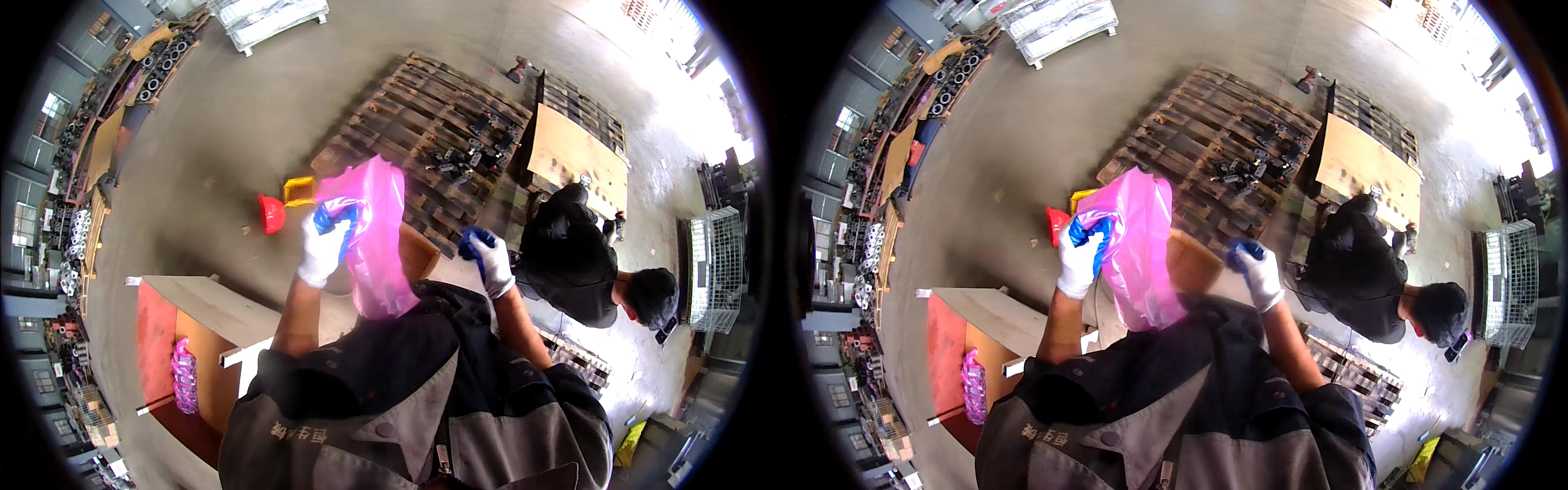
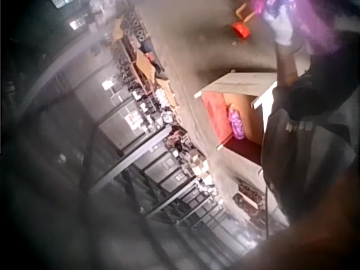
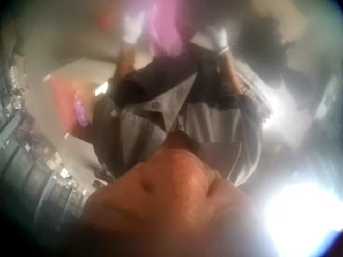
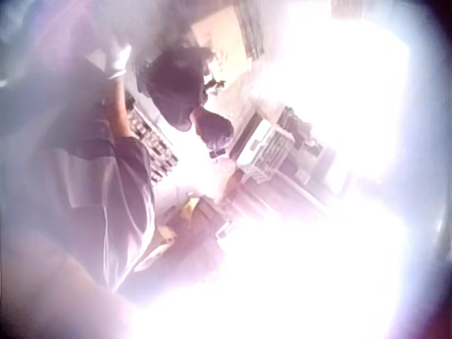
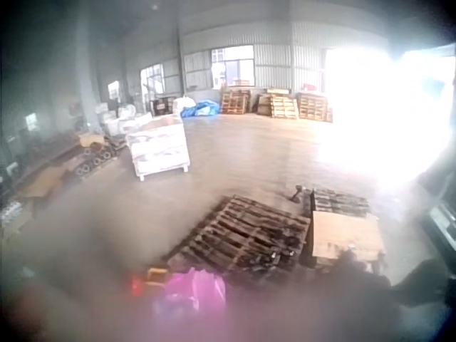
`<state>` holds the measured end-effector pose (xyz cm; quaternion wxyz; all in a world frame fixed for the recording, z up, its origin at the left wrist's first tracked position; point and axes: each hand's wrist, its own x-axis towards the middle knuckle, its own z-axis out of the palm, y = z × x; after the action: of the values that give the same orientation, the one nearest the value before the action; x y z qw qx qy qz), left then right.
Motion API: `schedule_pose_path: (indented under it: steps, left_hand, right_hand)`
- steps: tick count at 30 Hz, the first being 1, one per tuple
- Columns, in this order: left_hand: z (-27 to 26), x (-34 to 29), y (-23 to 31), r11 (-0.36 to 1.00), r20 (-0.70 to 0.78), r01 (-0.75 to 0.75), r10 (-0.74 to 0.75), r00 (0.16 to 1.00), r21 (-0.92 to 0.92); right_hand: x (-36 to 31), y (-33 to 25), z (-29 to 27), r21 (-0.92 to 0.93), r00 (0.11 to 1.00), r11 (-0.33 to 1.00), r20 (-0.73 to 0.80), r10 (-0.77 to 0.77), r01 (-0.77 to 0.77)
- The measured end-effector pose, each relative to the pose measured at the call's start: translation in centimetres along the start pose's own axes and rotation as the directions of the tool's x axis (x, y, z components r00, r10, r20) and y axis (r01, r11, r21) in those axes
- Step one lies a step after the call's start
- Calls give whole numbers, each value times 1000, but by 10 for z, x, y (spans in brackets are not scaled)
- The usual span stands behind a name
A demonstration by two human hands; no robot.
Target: The person picks up metal components from a pallet, places each component into a pink plastic bag, and then stacks the bagged items in organized rows inside a large wooden crate.
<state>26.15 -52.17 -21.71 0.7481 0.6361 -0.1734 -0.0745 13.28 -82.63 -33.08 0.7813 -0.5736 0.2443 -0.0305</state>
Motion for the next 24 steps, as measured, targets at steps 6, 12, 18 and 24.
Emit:
schedule_pose_path:
  steps: [6,12,18,24]
  left_hand:
    - [-28,-11,36,1000,69,-4,5,998,-11]
    - [-36,-22,71,997,183,-1,16,983,-80]
    - [-58,-42,75,998,139,31,-38,990,49]
    - [-30,-29,106,941,143,193,-239,960,278]
  right_hand:
    - [20,-81,24,-64,928,934,159,-338,351]
    - [4,-152,85,-36,743,839,485,-461,543]
    - [-5,-142,101,-4,547,924,807,-223,382]
    - [-27,-106,97,124,562,992,819,-119,30]
